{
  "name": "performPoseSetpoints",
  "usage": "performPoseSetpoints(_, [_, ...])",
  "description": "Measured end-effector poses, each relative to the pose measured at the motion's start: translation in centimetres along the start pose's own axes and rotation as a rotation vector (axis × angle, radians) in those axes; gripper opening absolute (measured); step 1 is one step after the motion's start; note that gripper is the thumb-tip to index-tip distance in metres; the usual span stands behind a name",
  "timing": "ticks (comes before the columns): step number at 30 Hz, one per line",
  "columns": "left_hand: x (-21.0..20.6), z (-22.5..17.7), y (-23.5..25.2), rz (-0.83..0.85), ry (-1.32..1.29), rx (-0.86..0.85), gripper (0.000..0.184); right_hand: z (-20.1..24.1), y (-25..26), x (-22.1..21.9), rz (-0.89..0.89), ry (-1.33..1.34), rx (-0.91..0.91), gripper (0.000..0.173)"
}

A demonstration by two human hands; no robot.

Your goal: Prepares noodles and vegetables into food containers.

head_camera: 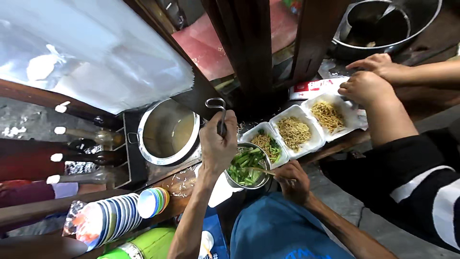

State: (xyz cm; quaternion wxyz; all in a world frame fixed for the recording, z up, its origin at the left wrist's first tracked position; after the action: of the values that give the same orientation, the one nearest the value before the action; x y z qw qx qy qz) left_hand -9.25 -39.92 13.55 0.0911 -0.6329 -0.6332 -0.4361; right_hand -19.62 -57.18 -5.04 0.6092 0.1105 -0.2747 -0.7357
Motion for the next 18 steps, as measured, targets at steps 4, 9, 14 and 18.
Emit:
performPoseSetpoints(4, [-0.1,0.5,-0.1,-0.036,-0.023,-0.016,0.033,0.3,0.0,0.5,0.001,-0.001,-0.025,0.004])
performPoseSetpoints(9, [0.2,0.9,-0.5,-0.072,-0.047,-0.031,0.035,2.7,0.8,2.4,0.011,0.134,-0.1,0.012])
performPoseSetpoints(14, [0.6,0.9,-1.1,-0.102,-0.043,-0.039,0.036,1.8,2.3,2.3,-0.113,0.009,-0.047,0.01])
performPoseSetpoints(18, [0.5,1.0,-1.4,-0.166,-0.031,-0.092,0.036,0.6,1.3,0.5,-0.044,0.028,-0.073,0.009])
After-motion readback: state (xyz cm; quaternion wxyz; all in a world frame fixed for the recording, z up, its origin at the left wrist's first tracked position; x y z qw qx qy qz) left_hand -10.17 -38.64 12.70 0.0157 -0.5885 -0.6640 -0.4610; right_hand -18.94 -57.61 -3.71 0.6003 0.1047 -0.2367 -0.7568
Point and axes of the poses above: each hand's wrist, its own y-axis towards the middle knuckle, its own x-axis out of the back of the hand, z = x × y, the point moved 1 cm from there along y, towards the middle knuckle, and after that the axes turned 11 degrees about -x, right-handed, at the moved point
